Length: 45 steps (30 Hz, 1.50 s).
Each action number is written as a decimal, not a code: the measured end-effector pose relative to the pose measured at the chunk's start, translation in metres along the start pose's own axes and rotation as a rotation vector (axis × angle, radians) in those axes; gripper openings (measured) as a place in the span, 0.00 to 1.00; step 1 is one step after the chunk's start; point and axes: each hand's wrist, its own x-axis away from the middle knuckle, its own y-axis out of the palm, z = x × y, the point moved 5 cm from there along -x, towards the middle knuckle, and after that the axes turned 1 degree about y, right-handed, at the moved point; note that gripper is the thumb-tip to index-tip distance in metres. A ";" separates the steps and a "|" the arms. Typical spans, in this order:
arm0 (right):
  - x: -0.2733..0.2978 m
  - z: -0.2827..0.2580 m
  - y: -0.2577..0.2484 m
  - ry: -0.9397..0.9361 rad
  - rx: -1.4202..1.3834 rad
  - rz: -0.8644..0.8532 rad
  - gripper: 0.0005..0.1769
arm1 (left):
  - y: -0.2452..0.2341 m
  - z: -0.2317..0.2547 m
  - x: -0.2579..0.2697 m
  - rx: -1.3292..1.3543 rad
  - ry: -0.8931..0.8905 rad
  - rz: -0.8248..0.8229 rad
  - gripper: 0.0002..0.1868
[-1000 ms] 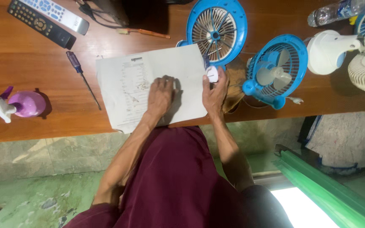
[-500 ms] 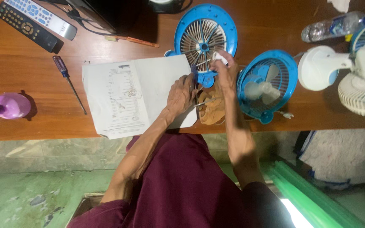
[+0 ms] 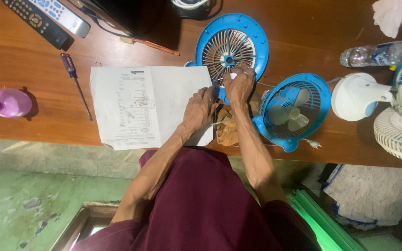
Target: The person disassembles a small blue desk fan by hand, using a screwdriver to remove screws and prying the front grille off. They then handle the fan blades, remove more internal components, and reference a diagram on a piece of paper.
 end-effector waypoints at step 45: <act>-0.020 -0.011 -0.035 -0.250 -0.031 0.020 0.12 | -0.001 -0.014 0.026 0.038 0.102 -0.033 0.21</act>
